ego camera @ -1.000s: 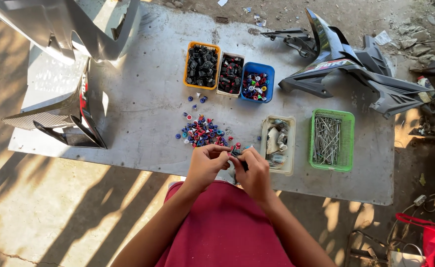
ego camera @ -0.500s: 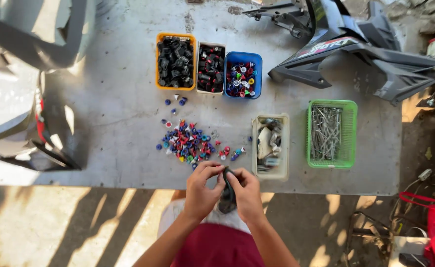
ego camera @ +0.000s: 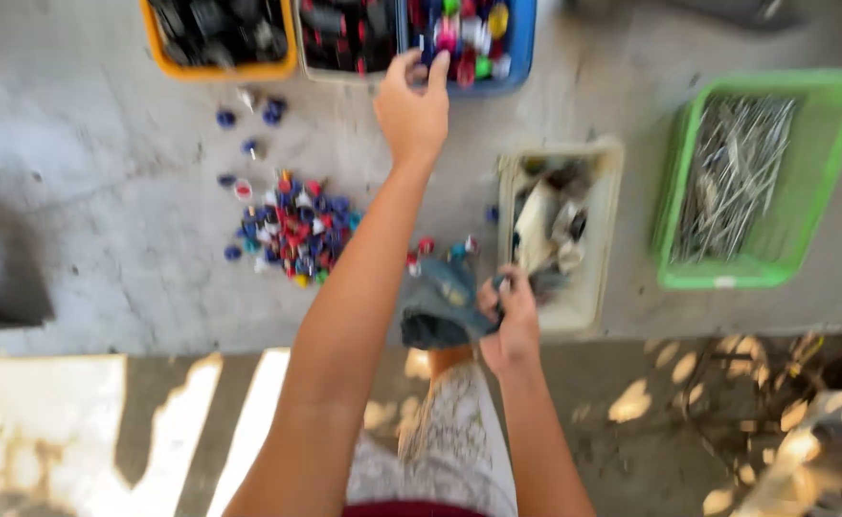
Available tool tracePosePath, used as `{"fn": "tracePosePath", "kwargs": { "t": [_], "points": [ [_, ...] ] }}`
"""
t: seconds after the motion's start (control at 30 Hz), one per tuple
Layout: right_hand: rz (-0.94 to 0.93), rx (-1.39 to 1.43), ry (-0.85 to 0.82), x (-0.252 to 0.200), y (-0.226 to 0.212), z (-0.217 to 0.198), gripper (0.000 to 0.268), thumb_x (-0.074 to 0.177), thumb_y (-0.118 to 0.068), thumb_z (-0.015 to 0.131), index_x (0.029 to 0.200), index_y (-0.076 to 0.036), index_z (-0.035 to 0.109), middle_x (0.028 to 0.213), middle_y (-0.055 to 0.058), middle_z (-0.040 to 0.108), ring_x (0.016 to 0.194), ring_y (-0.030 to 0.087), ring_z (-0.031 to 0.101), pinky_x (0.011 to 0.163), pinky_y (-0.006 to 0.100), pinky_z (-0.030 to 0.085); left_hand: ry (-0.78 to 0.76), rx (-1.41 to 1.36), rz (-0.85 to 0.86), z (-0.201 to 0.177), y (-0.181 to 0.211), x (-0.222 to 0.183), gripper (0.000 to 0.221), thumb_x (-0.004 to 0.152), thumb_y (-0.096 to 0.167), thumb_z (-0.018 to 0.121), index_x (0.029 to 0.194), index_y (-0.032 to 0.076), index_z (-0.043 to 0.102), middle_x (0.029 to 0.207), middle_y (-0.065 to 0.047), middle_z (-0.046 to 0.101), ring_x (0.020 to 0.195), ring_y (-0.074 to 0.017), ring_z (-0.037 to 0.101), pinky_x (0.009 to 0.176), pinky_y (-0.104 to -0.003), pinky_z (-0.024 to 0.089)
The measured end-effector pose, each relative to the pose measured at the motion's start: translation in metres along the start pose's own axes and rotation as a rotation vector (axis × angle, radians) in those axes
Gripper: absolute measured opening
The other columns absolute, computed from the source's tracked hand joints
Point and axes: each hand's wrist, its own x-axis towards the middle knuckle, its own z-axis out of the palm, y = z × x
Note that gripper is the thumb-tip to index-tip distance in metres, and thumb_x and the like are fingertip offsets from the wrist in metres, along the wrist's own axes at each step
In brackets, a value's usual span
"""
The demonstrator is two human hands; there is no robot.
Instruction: Cleaning and inspecting small motorcycle components like grommets and clips using a cloth.
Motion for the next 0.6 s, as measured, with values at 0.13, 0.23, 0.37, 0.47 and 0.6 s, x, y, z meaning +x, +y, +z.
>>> {"fn": "tracePosePath", "kwargs": {
  "t": [0.13, 0.23, 0.37, 0.47, 0.6],
  "points": [
    [-0.017, 0.016, 0.093, -0.021, -0.033, 0.041, 0.025, 0.114, -0.030, 0.037, 0.110, -0.010, 0.051, 0.087, 0.001, 0.038, 0.079, 0.010, 0.038, 0.065, 0.024, 0.032, -0.185, 0.009, 0.489, -0.056, -0.010, -0.074, 0.019, 0.097, 0.027, 0.068, 0.087, 0.010, 0.068, 0.074, -0.010, 0.069, 0.074, -0.0322, 0.070, 0.072, -0.041, 0.054],
    [0.003, -0.245, 0.088, -0.029, -0.043, 0.034, 0.035, 0.106, -0.020, 0.035, 0.134, -0.002, 0.047, 0.099, 0.002, 0.033, 0.087, 0.011, 0.034, 0.079, 0.033, 0.035, -0.710, 0.146, 0.298, -0.068, -0.069, -0.119, 0.017, 0.095, 0.020, 0.067, 0.079, 0.017, 0.069, 0.066, 0.001, 0.067, 0.062, -0.0237, 0.065, 0.070, -0.034, 0.055],
    [-0.089, -0.945, 0.005, -0.030, -0.053, 0.035, 0.066, 0.089, 0.013, 0.036, 0.149, -0.009, 0.053, 0.124, 0.015, 0.045, 0.110, 0.025, 0.049, 0.104, 0.047, 0.043, -0.766, 0.725, 0.608, -0.059, -0.113, -0.157, 0.034, 0.076, 0.031, 0.082, 0.105, 0.017, 0.070, 0.093, -0.004, 0.067, 0.088, -0.0302, 0.066, 0.078, -0.043, 0.050],
    [-0.117, -0.952, 0.028, -0.039, -0.052, 0.039, 0.065, 0.092, 0.016, 0.045, 0.152, -0.008, 0.051, 0.118, 0.017, 0.061, 0.107, 0.020, 0.061, 0.097, 0.040, 0.052, -0.677, 0.812, 0.683, -0.047, -0.127, -0.172, 0.045, 0.070, 0.038, 0.087, 0.103, 0.017, 0.065, 0.094, -0.005, 0.065, 0.091, -0.0303, 0.062, 0.079, -0.043, 0.045],
    [-0.192, -0.675, 0.192, -0.051, -0.038, 0.030, 0.042, 0.091, 0.011, 0.062, 0.129, -0.001, 0.049, 0.105, 0.014, 0.075, 0.088, 0.011, 0.068, 0.079, 0.031, 0.059, -0.509, 0.774, 0.725, -0.039, -0.139, -0.177, 0.023, 0.074, 0.016, 0.078, 0.092, 0.012, 0.065, 0.084, -0.008, 0.063, 0.083, -0.0317, 0.061, 0.073, -0.042, 0.042]
  ]
}}
